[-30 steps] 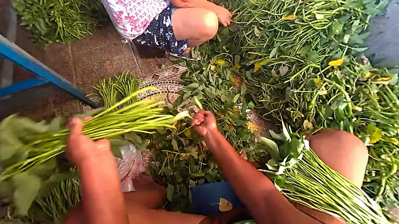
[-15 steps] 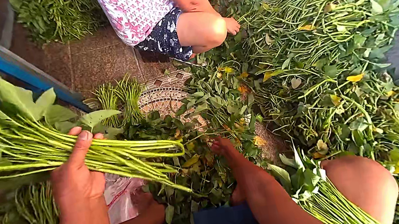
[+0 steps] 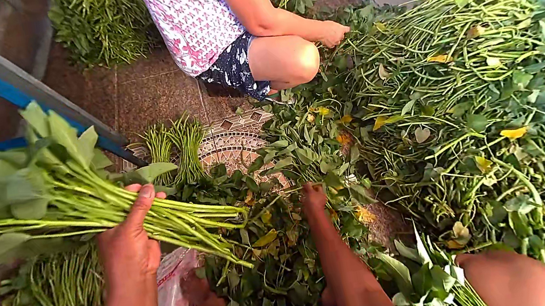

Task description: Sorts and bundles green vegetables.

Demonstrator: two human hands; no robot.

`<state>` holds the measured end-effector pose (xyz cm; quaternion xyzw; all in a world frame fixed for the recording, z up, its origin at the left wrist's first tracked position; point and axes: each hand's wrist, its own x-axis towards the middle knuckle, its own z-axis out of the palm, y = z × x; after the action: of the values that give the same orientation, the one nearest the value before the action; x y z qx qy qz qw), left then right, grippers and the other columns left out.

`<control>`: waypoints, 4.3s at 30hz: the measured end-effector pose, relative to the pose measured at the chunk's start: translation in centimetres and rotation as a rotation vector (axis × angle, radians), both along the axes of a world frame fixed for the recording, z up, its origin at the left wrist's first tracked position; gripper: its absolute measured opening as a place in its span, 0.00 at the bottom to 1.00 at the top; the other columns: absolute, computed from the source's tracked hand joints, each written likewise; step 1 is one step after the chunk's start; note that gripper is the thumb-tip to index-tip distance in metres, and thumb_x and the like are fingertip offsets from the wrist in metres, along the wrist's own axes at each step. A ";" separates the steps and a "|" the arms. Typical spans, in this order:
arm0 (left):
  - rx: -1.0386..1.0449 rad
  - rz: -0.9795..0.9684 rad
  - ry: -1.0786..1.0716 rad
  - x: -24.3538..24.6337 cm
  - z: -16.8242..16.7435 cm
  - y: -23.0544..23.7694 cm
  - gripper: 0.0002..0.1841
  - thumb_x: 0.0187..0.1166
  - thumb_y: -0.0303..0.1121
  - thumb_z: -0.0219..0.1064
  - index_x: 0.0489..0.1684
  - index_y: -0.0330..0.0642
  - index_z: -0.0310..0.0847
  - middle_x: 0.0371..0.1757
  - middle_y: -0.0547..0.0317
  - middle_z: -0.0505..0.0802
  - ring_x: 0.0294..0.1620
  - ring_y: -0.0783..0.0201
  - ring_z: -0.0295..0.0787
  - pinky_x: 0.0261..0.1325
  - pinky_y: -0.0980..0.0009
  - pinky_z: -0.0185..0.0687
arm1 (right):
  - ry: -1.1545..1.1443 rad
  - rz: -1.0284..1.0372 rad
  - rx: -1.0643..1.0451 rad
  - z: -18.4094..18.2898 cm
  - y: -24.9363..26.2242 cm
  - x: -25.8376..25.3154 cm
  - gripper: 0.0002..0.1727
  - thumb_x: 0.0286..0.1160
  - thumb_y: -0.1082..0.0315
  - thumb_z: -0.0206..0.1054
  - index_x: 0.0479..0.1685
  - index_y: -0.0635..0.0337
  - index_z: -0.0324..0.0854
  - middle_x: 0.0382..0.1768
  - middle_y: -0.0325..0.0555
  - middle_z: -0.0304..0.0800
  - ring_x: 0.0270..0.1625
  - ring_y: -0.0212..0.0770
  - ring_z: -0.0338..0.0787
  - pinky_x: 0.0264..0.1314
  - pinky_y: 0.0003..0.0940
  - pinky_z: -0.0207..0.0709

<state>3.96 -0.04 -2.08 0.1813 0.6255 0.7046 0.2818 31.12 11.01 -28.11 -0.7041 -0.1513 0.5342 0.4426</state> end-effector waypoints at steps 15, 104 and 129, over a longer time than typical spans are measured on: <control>-0.374 -0.551 0.116 5.0 -4.1 -0.4 0.15 0.76 0.28 0.75 0.57 0.33 0.85 0.45 0.52 0.94 0.43 0.65 0.92 0.53 0.66 0.89 | -0.600 0.767 0.323 16.3 -7.3 -4.9 0.20 0.86 0.58 0.64 0.64 0.65 0.82 0.39 0.55 0.90 0.41 0.51 0.90 0.52 0.51 0.82; -0.153 -0.312 -0.136 3.2 -2.1 1.2 0.07 0.77 0.20 0.71 0.48 0.32 0.83 0.36 0.53 0.95 0.35 0.62 0.95 0.46 0.69 0.93 | -0.450 0.692 -0.004 8.2 2.0 1.5 0.24 0.95 0.59 0.49 0.70 0.69 0.80 0.63 0.71 0.85 0.62 0.63 0.87 0.67 0.60 0.76; -0.300 -0.323 -0.172 0.3 -3.6 -0.7 0.23 0.75 0.35 0.78 0.66 0.36 0.82 0.64 0.48 0.90 0.66 0.56 0.85 0.69 0.55 0.80 | -0.637 1.123 0.808 21.0 -15.7 -4.6 0.14 0.83 0.70 0.63 0.57 0.68 0.88 0.52 0.62 0.88 0.51 0.50 0.90 0.59 0.42 0.85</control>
<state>4.24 -0.76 -5.64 0.1746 0.6598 0.5622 0.4670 26.57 -4.72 -7.14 -0.4249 -0.7909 0.3533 0.2628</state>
